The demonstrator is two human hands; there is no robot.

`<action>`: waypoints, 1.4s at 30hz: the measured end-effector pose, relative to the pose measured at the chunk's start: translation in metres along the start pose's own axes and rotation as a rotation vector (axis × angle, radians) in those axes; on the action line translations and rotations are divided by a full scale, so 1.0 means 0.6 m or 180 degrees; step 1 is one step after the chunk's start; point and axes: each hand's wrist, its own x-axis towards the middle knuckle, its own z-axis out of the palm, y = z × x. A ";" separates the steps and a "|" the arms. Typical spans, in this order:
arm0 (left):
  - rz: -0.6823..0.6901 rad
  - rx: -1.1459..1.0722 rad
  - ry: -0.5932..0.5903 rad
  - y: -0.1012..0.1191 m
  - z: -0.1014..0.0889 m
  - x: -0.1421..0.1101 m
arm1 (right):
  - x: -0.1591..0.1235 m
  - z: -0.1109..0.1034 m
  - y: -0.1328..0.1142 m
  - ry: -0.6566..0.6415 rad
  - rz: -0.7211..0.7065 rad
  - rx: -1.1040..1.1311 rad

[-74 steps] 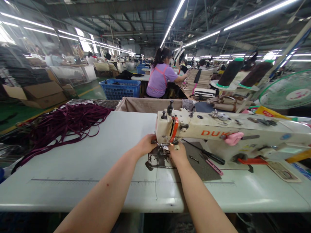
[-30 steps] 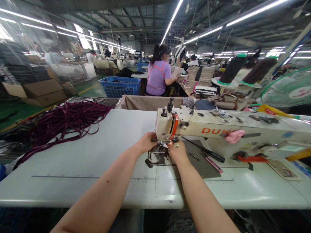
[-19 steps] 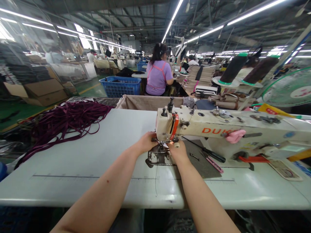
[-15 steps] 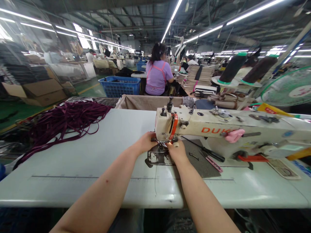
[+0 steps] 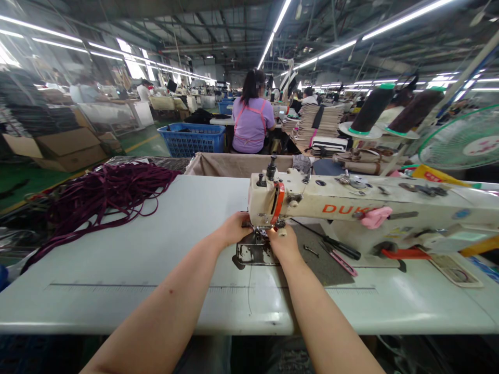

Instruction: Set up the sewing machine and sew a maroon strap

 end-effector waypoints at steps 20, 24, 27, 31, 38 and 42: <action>-0.0202 0.0238 0.0228 -0.013 0.001 -0.003 | -0.066 -0.167 -0.013 0.0399 -0.0900 -0.1813; -0.0180 0.0287 0.0160 -0.008 0.003 -0.004 | -0.079 -0.249 0.043 0.0479 -0.1136 -0.3009; -0.0283 0.0383 0.0227 -0.007 0.003 -0.004 | -0.083 -0.286 0.090 0.0336 -0.1234 -0.3417; -0.0487 0.0485 0.0443 -0.004 -0.006 -0.009 | -0.088 -0.299 0.111 0.0201 -0.1402 -0.3671; -0.0627 0.0534 0.0341 0.022 -0.021 -0.021 | -0.085 -0.288 0.097 0.0032 -0.1258 -0.4037; -0.0967 0.0430 0.0580 0.020 -0.021 -0.018 | -0.082 -0.293 0.103 0.0105 -0.1213 -0.3701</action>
